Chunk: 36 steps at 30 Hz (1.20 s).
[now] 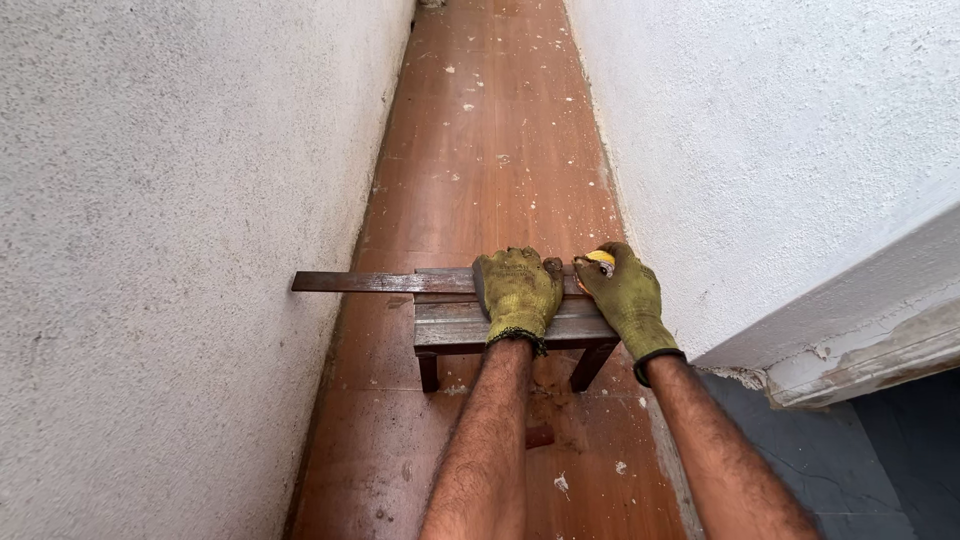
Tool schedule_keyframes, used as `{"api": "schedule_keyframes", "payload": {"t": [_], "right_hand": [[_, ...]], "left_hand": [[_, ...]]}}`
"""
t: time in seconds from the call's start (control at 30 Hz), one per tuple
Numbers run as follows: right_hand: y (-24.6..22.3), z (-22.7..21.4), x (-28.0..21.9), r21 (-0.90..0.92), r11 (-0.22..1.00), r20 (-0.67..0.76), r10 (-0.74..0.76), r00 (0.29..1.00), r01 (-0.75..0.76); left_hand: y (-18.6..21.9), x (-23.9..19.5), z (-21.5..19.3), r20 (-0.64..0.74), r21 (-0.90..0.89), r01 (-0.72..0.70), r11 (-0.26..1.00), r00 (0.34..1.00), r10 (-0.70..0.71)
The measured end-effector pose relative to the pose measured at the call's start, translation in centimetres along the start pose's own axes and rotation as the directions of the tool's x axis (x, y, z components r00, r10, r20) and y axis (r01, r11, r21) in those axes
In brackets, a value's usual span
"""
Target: The person sands a metal bar resting on a small wooden stool using a sanding block. They repeatedly rub the block along the bar's length and edges while seated on the floor.
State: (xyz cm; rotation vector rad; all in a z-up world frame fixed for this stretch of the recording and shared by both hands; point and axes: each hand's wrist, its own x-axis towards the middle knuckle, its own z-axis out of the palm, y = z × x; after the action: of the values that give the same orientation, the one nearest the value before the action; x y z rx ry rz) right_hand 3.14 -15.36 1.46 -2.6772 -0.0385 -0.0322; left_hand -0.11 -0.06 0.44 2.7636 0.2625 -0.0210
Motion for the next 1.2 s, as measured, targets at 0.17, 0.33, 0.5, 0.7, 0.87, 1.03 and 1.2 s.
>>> {"api": "schedule_keyframes", "payload": {"t": [0.17,0.33,0.5,0.7,0.87,1.03,1.2], "right_hand": [[-0.8,0.0,-0.6,-0.034,0.997,0.04,0.07,0.997,-0.069],[-1.3,0.8,-0.9,-0.214,0.977,-0.001,-0.018,1.0,0.017],[-1.2,-0.3,-1.7,-0.157,0.987,-0.054,-0.047,0.997,0.038],[-1.1,-1.2,-2.7,-0.208,0.969,0.03,0.141,0.99,-0.132],[-0.9,-0.5,-2.5,-0.081,0.98,0.053,0.187,0.981,-0.182],[-0.1,0.3,-2.0,-0.115,0.993,-0.051,-0.033,0.998,0.027],[0.5,0.1,-1.8,-0.072,0.997,0.047,-0.012,0.999,0.015]], "left_hand": [[0.0,-0.6,-0.2,-0.028,-0.011,0.0,1.0,1.0,0.0],[-0.2,-1.0,-0.2,0.011,0.012,-0.004,1.0,1.0,0.004],[-0.1,-1.7,-0.6,-0.03,0.021,-0.022,1.0,0.999,0.023],[-0.1,-2.5,-1.1,-0.051,0.005,-0.047,0.999,0.998,0.047],[0.2,-2.6,-1.2,-0.034,0.013,-0.041,0.999,0.999,0.042],[0.1,-2.2,-0.9,-0.011,0.019,-0.032,0.999,0.999,0.032],[0.2,-1.7,-0.3,-0.016,0.022,-0.039,0.999,0.999,0.04]]}}
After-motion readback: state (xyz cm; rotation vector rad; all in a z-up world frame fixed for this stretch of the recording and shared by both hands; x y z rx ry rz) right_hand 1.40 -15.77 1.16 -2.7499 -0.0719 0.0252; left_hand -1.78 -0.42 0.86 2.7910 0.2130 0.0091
